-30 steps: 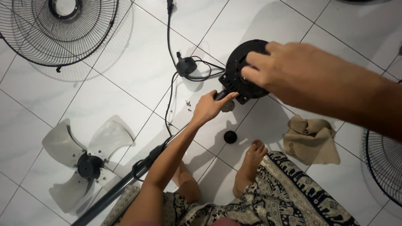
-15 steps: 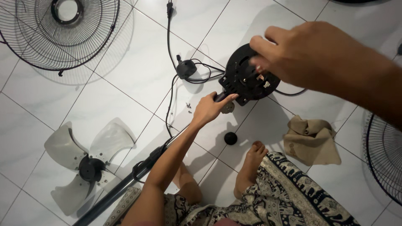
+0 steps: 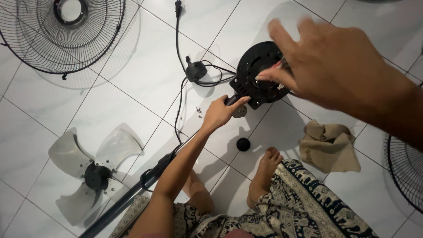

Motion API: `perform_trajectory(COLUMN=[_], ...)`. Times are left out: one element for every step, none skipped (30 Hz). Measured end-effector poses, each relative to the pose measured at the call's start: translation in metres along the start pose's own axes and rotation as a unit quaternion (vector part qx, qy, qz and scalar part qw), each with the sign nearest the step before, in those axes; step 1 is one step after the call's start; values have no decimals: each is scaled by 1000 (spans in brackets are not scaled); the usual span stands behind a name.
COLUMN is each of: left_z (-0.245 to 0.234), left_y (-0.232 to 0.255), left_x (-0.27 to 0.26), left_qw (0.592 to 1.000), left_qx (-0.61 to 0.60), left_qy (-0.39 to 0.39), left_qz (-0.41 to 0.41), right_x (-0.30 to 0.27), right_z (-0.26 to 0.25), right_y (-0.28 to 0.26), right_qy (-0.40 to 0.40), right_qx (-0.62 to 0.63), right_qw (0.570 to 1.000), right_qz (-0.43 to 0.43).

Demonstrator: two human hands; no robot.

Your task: The person sits on a tiled floor and uses a screwdriver to tighten screws on the rear housing of a disassembled electric fan motor. The fan blades, cage, and stand are laid out nearby.

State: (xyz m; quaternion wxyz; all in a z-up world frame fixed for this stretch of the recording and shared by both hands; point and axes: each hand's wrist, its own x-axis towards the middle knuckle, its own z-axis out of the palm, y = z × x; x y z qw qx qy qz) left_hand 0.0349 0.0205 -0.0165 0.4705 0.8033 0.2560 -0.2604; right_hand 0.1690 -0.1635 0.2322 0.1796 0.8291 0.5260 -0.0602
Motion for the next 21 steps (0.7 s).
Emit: perform_trajectory(left_z=[0,0,0,0,0,1,1,1,1,1,1,1,0,0,0,0,0,0,0,0,0], left_y=[0,0,0,0,-1,-1,-1,-1,-1,-1,-1,-1,0,0,0,1,1,1,0,1,1], left_x=[-1,0,0,0,0,1,1,2,2,2,2,2,2,1,0,0,0,0,-1,0,1], left_qw=[1000,1000,1000,1000,1000,1000,1000,1000,1000,1000,1000,1000,1000,1000,1000,1000,1000,1000,1000,1000,1000], left_qx=[1,2,2,5,7,9,11,13,16,16,16,17,14,10,6,7,7,8,9,11,13], left_qy=[-1,-1,-2,-2,-3,-2,-1,-1,0,-1,-1,-2,-2,-1,-1,-2,-2,-2,0,1,2], left_qz=[0,1,2,3,3,3,2,1,0,-1,-2,-3,-1,1,2,2,1,-1,-3,-2,-2], right_x=[-1,-2,-2,-2,0,1,1,0,-2,-3,-4,-4,-6,-9,-10,-11,-11,-10,-10,-10,-9], right_z=[1,3,4,5,6,7,8,9,10,12,13,14,15,15,15,15,15,14,13,12,10], right_y=[0,2,2,2,1,-1,-2,-3,-5,-6,-6,-6,-3,2,5,6,6,5,3,0,-4], right_qy=[71,142,136,128,44,-40,-25,-10,4,20,35,50,75,100,125,77,29,-19,-13,-8,-3], right_qx=[10,20,32,44,59,74,64,55,46,37,28,19,31,43,55,-26,-107,-185,-144,-103,-60], right_qw=[997,989,989,989,996,996,997,998,999,999,999,998,997,994,988,991,984,967,980,990,997], right_qz=[-19,-38,-44,-50,-44,-38,-25,-11,3,16,29,43,7,-31,-68,-103,-138,-172,-134,-94,-53])
